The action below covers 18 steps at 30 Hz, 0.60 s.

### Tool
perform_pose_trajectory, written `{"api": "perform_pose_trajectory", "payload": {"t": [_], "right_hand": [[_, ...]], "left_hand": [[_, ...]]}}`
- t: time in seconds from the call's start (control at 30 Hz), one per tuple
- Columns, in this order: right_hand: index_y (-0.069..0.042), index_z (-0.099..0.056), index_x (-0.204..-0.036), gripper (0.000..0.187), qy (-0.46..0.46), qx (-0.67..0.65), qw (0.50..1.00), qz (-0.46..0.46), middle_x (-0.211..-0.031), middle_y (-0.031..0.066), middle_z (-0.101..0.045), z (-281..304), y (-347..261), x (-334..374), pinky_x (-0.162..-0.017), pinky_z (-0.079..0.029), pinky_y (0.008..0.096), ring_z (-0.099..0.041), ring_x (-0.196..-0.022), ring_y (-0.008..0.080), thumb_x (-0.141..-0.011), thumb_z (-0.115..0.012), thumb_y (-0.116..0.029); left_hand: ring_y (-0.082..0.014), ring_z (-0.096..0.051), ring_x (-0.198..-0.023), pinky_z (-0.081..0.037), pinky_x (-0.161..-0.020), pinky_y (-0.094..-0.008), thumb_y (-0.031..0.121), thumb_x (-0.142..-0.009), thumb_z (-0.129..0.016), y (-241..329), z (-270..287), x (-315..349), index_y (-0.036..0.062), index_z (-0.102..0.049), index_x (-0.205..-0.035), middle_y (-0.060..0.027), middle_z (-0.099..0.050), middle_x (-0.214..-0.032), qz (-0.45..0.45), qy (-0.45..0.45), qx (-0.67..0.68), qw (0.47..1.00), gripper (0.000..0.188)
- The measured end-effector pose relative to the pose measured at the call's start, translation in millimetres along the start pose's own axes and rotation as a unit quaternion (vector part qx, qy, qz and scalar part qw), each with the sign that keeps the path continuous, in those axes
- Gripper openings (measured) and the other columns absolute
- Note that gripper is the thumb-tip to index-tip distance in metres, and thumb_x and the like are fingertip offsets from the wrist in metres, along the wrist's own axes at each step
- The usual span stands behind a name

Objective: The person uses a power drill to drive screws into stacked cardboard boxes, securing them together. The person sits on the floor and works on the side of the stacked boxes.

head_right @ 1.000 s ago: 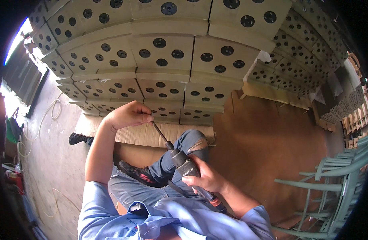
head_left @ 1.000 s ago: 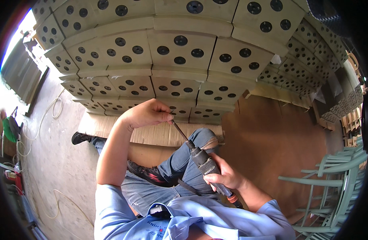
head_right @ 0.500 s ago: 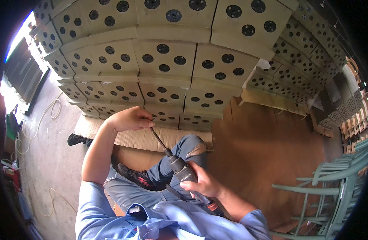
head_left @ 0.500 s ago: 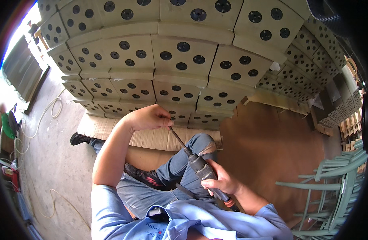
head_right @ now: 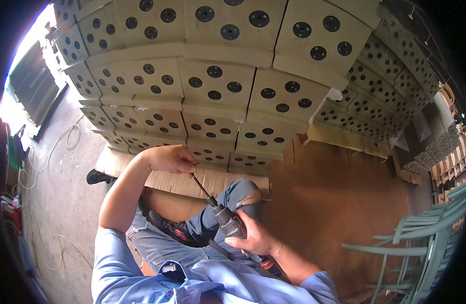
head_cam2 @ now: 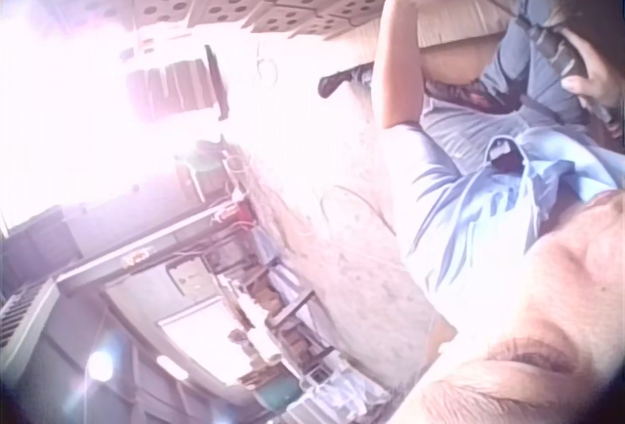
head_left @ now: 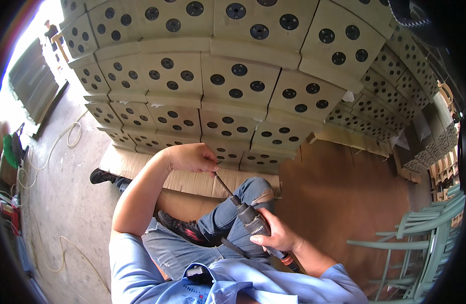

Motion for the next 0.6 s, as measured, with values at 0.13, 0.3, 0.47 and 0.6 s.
{"api": "perform_pose_trajectory", "payload": {"t": [0.13, 0.3, 0.47, 0.6], "right_hand": [[-0.002, -0.035, -0.144, 0.071, -0.03, -0.097, 0.995, -0.011, -0.088, 0.0072, -0.06, 5, 1, 2, -0.055, -0.053, 0.0276, -0.06, -0.062, 0.0114, -0.085, -0.074, -0.015], [-0.004, -0.035, -0.145, 0.072, -0.071, -0.161, 0.983, 0.042, -0.091, 0.0103, -0.059, 4, -7, 8, -0.056, -0.053, 0.0287, -0.06, -0.064, 0.0143, -0.086, -0.073, -0.018], [-0.002, -0.045, -0.133, 0.061, -0.035, -0.284, 0.956, 0.07, -0.089, 0.0145, -0.06, -2, -30, -5, -0.057, -0.055, 0.0321, -0.063, -0.064, 0.0192, -0.087, -0.069, -0.033], [0.0, -0.053, -0.115, 0.049, -0.033, -0.363, 0.923, 0.124, -0.088, 0.0147, -0.062, -7, -50, -46, -0.058, -0.054, 0.0332, -0.064, -0.059, 0.0208, -0.091, -0.064, -0.042]], "left_hand": [[-0.0054, -0.043, -0.056, -0.034, -0.05, -0.0237, 0.027, -0.098, -0.064, 11, -1, 8, 0.0008, -0.072, -0.083, 0.0043, -0.053, -0.064, 0.008, 0.047, 0.03, 0.998, 0.031], [-0.0055, -0.046, -0.057, -0.034, -0.049, -0.0207, 0.017, -0.099, -0.056, 7, 18, 11, -0.0038, -0.069, -0.092, -0.0037, -0.061, -0.077, -0.068, 0.09, 0.274, 0.955, 0.026], [-0.0054, -0.04, -0.061, -0.031, -0.05, -0.0191, 0.011, -0.101, -0.047, 12, 18, 1, -0.0023, -0.063, -0.115, -0.0001, -0.05, -0.077, -0.225, 0.199, 0.462, 0.834, 0.025], [-0.0052, -0.034, -0.059, -0.026, -0.049, -0.02, 0.018, -0.106, -0.046, 56, 21, -16, 0.0006, -0.062, -0.119, 0.0059, -0.039, -0.073, -0.264, 0.248, 0.464, 0.809, 0.027]]}}
Point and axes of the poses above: each hand's wrist, its own x-axis away from the middle knuckle, its own z-axis out of the back of the hand, y = z × x, the point moved 2 cm from there along -x, towards the middle knuckle
